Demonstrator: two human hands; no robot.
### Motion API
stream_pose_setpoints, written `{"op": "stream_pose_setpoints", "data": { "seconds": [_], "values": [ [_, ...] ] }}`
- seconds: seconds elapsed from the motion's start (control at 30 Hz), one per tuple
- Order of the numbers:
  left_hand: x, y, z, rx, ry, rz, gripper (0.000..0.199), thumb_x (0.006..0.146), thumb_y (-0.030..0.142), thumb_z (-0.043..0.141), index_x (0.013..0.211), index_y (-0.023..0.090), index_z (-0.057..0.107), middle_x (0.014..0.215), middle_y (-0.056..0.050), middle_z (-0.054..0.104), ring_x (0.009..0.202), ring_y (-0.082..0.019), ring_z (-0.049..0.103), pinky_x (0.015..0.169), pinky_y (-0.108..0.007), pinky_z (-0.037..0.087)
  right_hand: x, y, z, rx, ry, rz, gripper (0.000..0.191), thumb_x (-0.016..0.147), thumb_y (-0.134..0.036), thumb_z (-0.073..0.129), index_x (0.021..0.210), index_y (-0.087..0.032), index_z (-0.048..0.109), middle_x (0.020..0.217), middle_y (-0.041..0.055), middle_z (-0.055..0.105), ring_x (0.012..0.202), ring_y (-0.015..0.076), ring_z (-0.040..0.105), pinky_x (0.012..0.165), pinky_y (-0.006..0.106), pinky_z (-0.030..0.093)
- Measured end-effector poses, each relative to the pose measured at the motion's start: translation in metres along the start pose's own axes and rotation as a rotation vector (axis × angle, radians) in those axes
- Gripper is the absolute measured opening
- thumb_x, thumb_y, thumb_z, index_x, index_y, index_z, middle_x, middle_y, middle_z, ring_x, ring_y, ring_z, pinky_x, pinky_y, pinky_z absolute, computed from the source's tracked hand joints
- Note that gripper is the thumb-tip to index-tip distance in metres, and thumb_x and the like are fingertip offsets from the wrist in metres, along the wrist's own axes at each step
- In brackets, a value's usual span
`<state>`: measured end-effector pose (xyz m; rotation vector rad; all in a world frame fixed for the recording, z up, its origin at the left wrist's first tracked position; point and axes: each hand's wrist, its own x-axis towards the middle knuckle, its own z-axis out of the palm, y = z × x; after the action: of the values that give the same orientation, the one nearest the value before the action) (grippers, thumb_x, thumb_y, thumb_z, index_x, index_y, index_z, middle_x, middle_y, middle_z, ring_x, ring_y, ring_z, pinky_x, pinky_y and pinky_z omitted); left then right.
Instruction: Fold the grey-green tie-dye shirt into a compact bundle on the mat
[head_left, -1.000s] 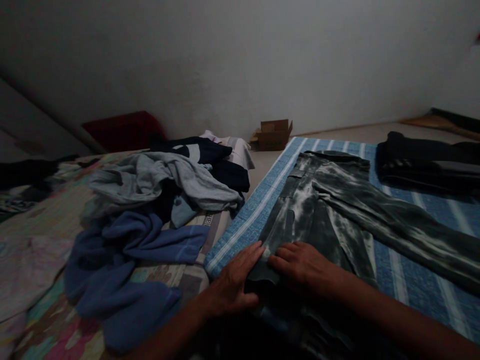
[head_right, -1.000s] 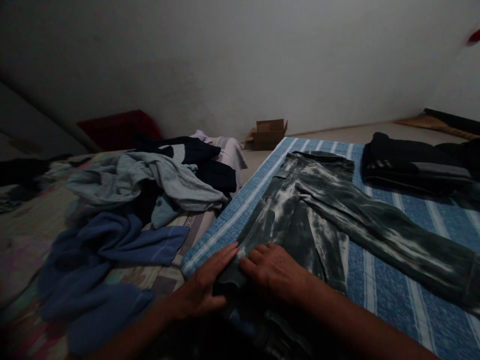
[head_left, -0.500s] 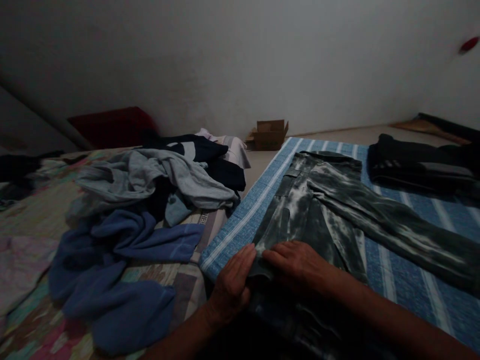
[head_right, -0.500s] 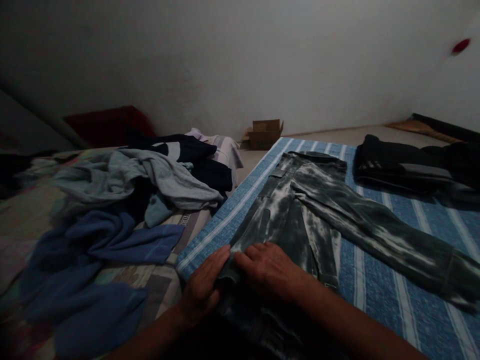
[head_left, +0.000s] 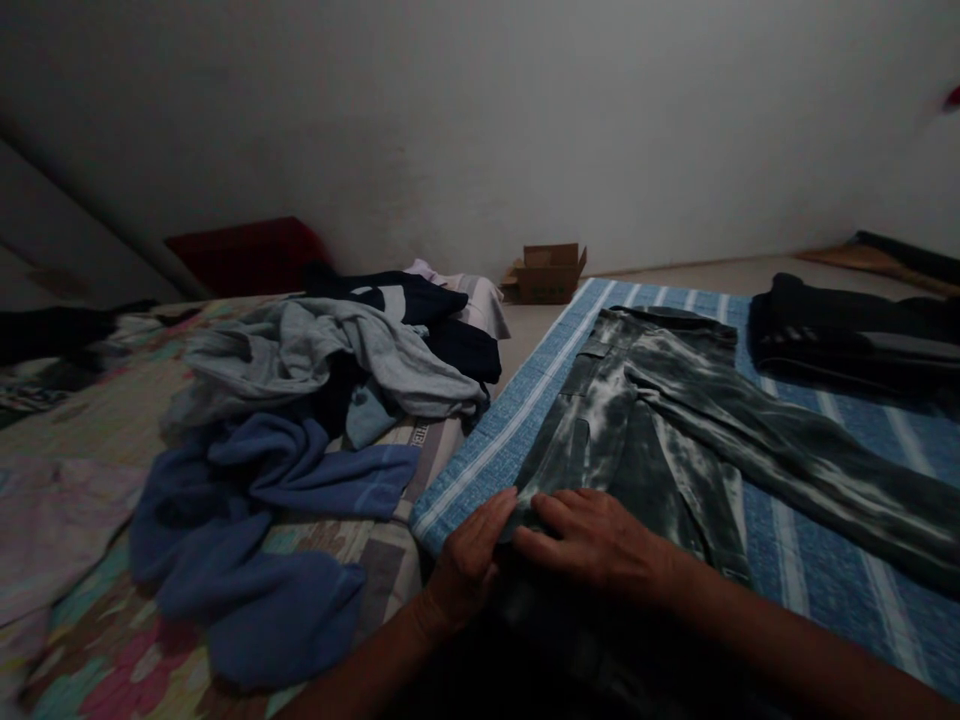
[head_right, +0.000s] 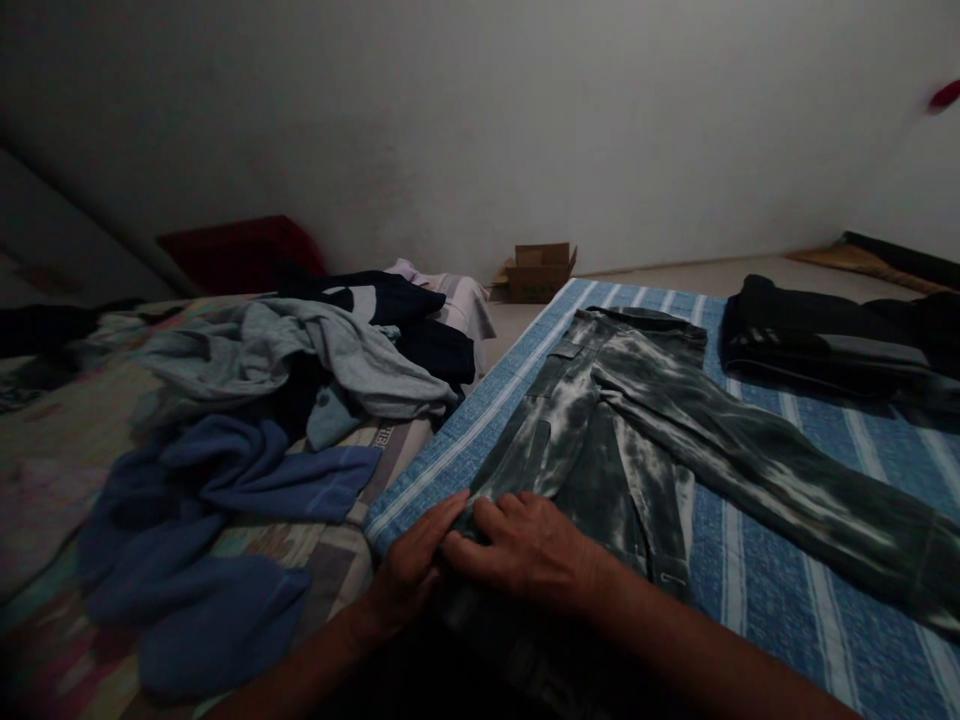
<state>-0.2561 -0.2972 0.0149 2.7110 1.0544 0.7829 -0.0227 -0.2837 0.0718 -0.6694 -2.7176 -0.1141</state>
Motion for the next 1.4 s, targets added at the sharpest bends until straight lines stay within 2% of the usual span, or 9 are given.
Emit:
{"op": "stream_pose_setpoints", "data": {
  "seconds": [0.07, 0.17, 0.3, 0.47, 0.6, 0.73, 0.97, 1.3, 1.4],
  "values": [
    [-0.001, -0.002, 0.001, -0.006, 0.010, -0.001, 0.056, 0.096, 0.029, 0.028, 0.151, 0.019, 0.017, 0.141, -0.014, 0.048, 0.128, -0.024, 0.048, 0.103, -0.041, 0.047, -0.001, 0.002, -0.003, 0.004, 0.032, -0.030, 0.022, 0.098, -0.026, 0.039, 0.119, -0.026, 0.047, 0.095, 0.0055, 0.057, 0.074, 0.0166, 0.051, 0.062, 0.029, 0.039],
    [-0.002, -0.004, 0.005, 0.010, 0.057, 0.001, 0.067, 0.085, 0.010, 0.034, 0.150, 0.018, 0.019, 0.138, -0.013, 0.052, 0.126, -0.022, 0.051, 0.101, -0.039, 0.049, -0.003, 0.001, -0.006, 0.019, 0.108, -0.090, 0.021, 0.098, -0.024, 0.039, 0.116, -0.025, 0.048, 0.109, 0.0104, 0.056, 0.087, 0.0195, 0.052, 0.069, 0.031, 0.041],
    [-0.001, -0.006, 0.007, 0.012, 0.080, 0.019, 0.077, 0.074, 0.002, 0.033, 0.149, 0.017, 0.024, 0.136, -0.013, 0.054, 0.125, -0.022, 0.052, 0.099, -0.039, 0.050, -0.004, -0.003, -0.008, 0.028, 0.097, -0.108, 0.015, 0.097, -0.020, 0.039, 0.100, -0.019, 0.053, 0.119, 0.0152, 0.053, 0.102, 0.0229, 0.050, 0.077, 0.035, 0.042],
    [-0.001, -0.005, 0.005, -0.025, 0.054, -0.015, 0.082, 0.069, 0.004, 0.036, 0.149, 0.017, 0.023, 0.137, -0.012, 0.052, 0.125, -0.022, 0.052, 0.101, -0.039, 0.049, -0.006, -0.002, -0.004, 0.100, -0.007, -0.054, 0.014, 0.097, -0.020, 0.039, 0.093, -0.019, 0.053, 0.105, 0.0105, 0.056, 0.087, 0.0191, 0.051, 0.072, 0.032, 0.042],
    [-0.003, -0.005, 0.004, -0.061, 0.041, -0.056, 0.080, 0.068, 0.003, 0.037, 0.147, 0.017, 0.027, 0.138, -0.011, 0.052, 0.125, -0.021, 0.052, 0.102, -0.039, 0.047, -0.007, 0.005, 0.002, 0.244, -0.003, 0.022, 0.013, 0.093, -0.017, 0.042, 0.091, -0.018, 0.055, 0.093, 0.0049, 0.056, 0.075, 0.0153, 0.049, 0.064, 0.027, 0.039],
    [-0.003, -0.005, 0.004, -0.085, 0.047, -0.076, 0.081, 0.064, 0.003, 0.037, 0.144, 0.017, 0.032, 0.135, -0.011, 0.054, 0.123, -0.020, 0.053, 0.102, -0.039, 0.048, -0.005, 0.014, -0.001, 0.438, -0.027, 0.137, 0.015, 0.088, -0.009, 0.044, 0.088, -0.018, 0.056, 0.092, 0.0028, 0.055, 0.069, 0.0106, 0.048, 0.059, 0.021, 0.036],
    [0.003, 0.000, 0.000, -0.165, 0.006, -0.183, 0.073, 0.067, 0.007, 0.040, 0.140, 0.018, 0.037, 0.130, -0.011, 0.057, 0.120, -0.021, 0.056, 0.101, -0.040, 0.048, 0.003, 0.023, -0.013, 0.740, -0.046, 0.165, 0.015, 0.082, -0.004, 0.046, 0.076, -0.017, 0.052, 0.090, 0.0013, 0.051, 0.069, 0.0083, 0.046, 0.060, 0.019, 0.036],
    [0.007, 0.002, 0.007, -0.082, 0.033, -0.203, 0.069, 0.066, 0.005, 0.043, 0.135, 0.015, 0.044, 0.128, -0.013, 0.059, 0.118, -0.023, 0.057, 0.100, -0.042, 0.049, 0.005, 0.023, -0.017, 0.659, -0.079, 0.152, 0.015, 0.082, -0.004, 0.046, 0.077, -0.017, 0.051, 0.085, 0.0004, 0.051, 0.067, 0.0084, 0.044, 0.058, 0.019, 0.032],
    [0.011, 0.005, 0.008, -0.023, 0.059, -0.172, 0.059, 0.073, 0.009, 0.047, 0.132, 0.013, 0.046, 0.123, -0.015, 0.062, 0.115, -0.024, 0.059, 0.096, -0.041, 0.051, 0.006, 0.022, -0.016, 0.615, -0.075, 0.142, 0.014, 0.082, -0.004, 0.047, 0.078, -0.017, 0.052, 0.087, 0.0012, 0.052, 0.068, 0.0088, 0.045, 0.058, 0.020, 0.031]
  ]
}}
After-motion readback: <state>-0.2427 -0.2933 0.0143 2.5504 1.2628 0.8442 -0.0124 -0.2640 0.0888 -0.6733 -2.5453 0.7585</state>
